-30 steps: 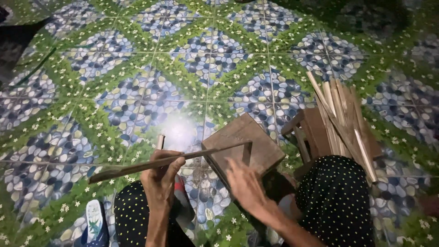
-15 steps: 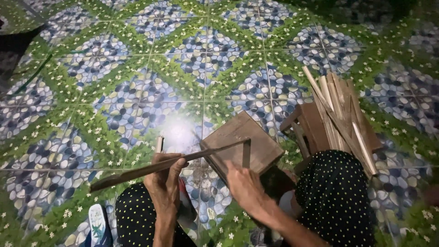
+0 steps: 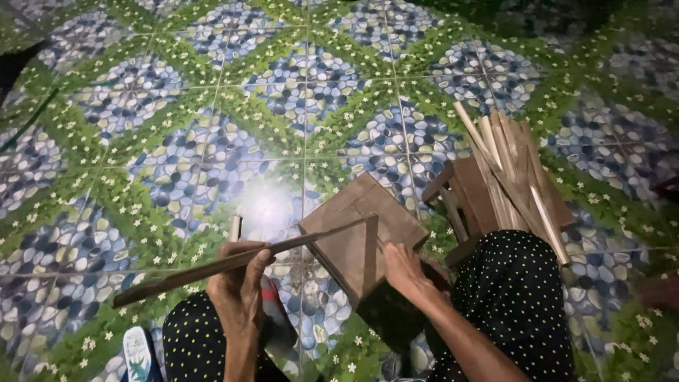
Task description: Splitting and shaving long bamboo strips using a large knife on a wooden block
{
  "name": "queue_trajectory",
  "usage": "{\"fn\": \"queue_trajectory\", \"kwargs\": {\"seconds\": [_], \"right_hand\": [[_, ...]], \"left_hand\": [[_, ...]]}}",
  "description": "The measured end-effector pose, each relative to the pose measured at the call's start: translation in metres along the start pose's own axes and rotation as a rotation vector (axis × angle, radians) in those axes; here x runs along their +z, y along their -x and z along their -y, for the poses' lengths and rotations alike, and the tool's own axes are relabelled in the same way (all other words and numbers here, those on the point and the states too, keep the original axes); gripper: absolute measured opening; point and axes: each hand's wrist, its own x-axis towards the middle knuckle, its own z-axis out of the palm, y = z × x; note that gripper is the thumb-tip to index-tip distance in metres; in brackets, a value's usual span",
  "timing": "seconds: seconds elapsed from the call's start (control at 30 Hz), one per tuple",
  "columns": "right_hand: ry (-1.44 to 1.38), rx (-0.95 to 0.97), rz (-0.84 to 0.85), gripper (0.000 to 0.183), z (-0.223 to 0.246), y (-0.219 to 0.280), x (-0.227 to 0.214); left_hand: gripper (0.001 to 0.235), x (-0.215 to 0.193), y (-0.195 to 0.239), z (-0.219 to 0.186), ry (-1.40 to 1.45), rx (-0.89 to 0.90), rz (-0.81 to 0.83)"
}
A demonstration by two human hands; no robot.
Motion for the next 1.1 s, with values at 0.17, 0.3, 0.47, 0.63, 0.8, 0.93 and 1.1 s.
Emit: {"fn": "queue_trajectory", "kwargs": {"seconds": [0.17,0.3,0.47,0.63,0.8,0.93,1.1], "right_hand": [[-0.044,0.152,0.067,0.021,-0.006,0.009,-0.012],[-0.374,0.545,0.256,0.057,0.032,0.023,-0.058],[-0.291,0.325,-0.143,0.030,-0.095,-0.082,0.118],[-0.758,0.391,-0.298,0.035,-0.042,-0.058,0.031],[-0.924,0.182,-0.226,0.030,0.017,-0.008,-0.045],[-0.817,0.152,-0.060,0.048,0.038,0.008,-0.056],[-0.541,-0.090,-0.136,0.055,0.025,-0.004,-0.023]], "left_hand": [[0.015,0.005,0.004,0.017,0.257,-0.119,-0.002],[0.029,0.006,0.001,0.026,0.325,-0.263,-0.031],[0.025,0.005,0.000,0.038,0.312,-0.330,-0.071],[0.021,0.006,-0.002,0.080,0.365,-0.292,-0.192],[0.017,0.010,-0.003,0.036,0.405,-0.220,-0.078],[0.025,0.015,-0.001,0.038,0.359,-0.204,-0.010],[0.024,0.016,-0.001,0.014,0.418,-0.209,-0.006]]}}
